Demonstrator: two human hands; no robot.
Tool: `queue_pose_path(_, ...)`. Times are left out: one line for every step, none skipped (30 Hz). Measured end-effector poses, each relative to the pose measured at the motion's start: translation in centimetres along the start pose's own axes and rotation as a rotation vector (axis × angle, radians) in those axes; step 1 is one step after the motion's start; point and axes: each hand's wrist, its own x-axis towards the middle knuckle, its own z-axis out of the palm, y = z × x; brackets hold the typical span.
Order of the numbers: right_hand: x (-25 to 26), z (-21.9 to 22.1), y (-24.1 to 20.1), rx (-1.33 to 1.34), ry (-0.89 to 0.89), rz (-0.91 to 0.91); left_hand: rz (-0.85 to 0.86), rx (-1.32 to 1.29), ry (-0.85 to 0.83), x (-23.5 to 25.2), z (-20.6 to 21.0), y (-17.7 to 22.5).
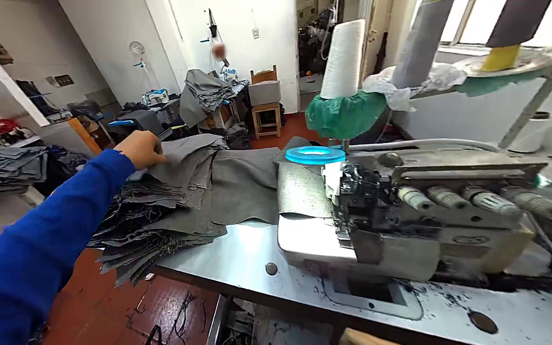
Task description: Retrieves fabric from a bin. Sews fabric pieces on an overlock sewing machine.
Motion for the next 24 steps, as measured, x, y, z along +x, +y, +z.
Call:
queue_pose_path(0.4, 0.7, 1.1, 0.048, -0.042, -0.028, 0.059, -0.093, -0.036, -1.7, 0.4, 2.8)
queue_pose_path(1.2, 1.8, 1.8, 0.123, -0.067, -0.066, 0.127, -0.204, -0.100, -3.5, 0.9, 6.0)
queue_pose_path(2.4, 3.0, 2.0, 0.212, -0.091, -0.098, 0.193, -0.339, -0.178, -5.3, 1.7, 9.5)
queue_pose_path(3.9, 4.3, 1.9, 0.289, -0.105, -0.120, 0.255, -0.510, -0.244, -6.8, 2.9, 12.9)
queue_pose_path(5.3, 5.5, 1.3, 0.372, -0.115, -0.088, 0.302, -0.694, -0.274, -7.9, 4.6, 16.1)
queue_pose_path(6.5, 6.6, 0.3, 0.475, -0.080, 0.002, 0.320, -0.860, -0.260, -8.6, 6.8, 19.0)
queue_pose_path(7.4, 7.9, -0.7, 0.572, 0.007, 0.123, 0.321, -0.963, -0.196, -9.1, 9.1, 21.5)
queue_pose_path(8.2, 9.0, -1.3, 0.635, 0.103, 0.227, 0.346, -0.975, -0.075, -9.4, 11.5, 23.3)
queue_pose_path(8.6, 9.9, -1.4, 0.648, 0.191, 0.296, 0.435, -0.900, 0.094, -9.5, 14.0, 24.1)
queue_pose_path(8.2, 10.6, -1.3, 0.630, 0.242, 0.341, 0.562, -0.791, 0.241, -9.7, 16.3, 24.2)
queue_pose_path(7.2, 10.9, -1.1, 0.608, 0.241, 0.351, 0.676, -0.687, 0.320, -9.9, 18.2, 23.7)
queue_pose_path(5.6, 10.9, -0.9, 0.602, 0.196, 0.330, 0.744, -0.600, 0.362, -10.5, 19.9, 22.9)
queue_pose_path(3.8, 10.6, -0.7, 0.596, 0.134, 0.308, 0.757, -0.536, 0.383, -11.6, 21.0, 22.1)
queue_pose_path(1.9, 9.9, -0.4, 0.583, 0.081, 0.292, 0.732, -0.496, 0.411, -12.8, 21.5, 21.5)
queue_pose_path(0.3, 8.6, 0.0, 0.540, 0.060, 0.279, 0.692, -0.465, 0.441, -13.8, 21.4, 21.1)
queue_pose_path(-1.2, 6.7, 0.6, 0.448, 0.070, 0.259, 0.656, -0.441, 0.479, -14.3, 21.2, 21.1)
queue_pose_path(-2.4, 4.0, 1.4, 0.307, 0.113, 0.230, 0.627, -0.426, 0.519, -14.4, 21.0, 21.4)
queue_pose_path(-3.3, 0.6, 2.2, 0.144, 0.179, 0.213, 0.609, -0.429, 0.551, -14.0, 20.7, 21.8)
queue_pose_path(-3.9, -3.4, 2.9, -0.026, 0.263, 0.228, 0.603, -0.447, 0.577, -13.2, 20.4, 22.1)
queue_pose_path(-4.1, -7.5, 3.3, -0.207, 0.368, 0.266, 0.607, -0.472, 0.590, -12.1, 20.3, 22.6)
queue_pose_path(-4.0, -11.4, 3.5, -0.394, 0.490, 0.298, 0.620, -0.489, 0.596, -10.9, 20.2, 23.2)
queue_pose_path(-3.4, -15.1, 3.7, -0.538, 0.600, 0.337, 0.635, -0.501, 0.605, -9.9, 20.4, 23.8)
queue_pose_path(-2.3, -18.6, 4.0, -0.629, 0.678, 0.395, 0.648, -0.510, 0.625, -9.0, 20.8, 24.4)
queue_pose_path(-1.0, -21.5, 4.6, -0.688, 0.719, 0.460, 0.654, -0.510, 0.647, -8.5, 21.1, 24.8)
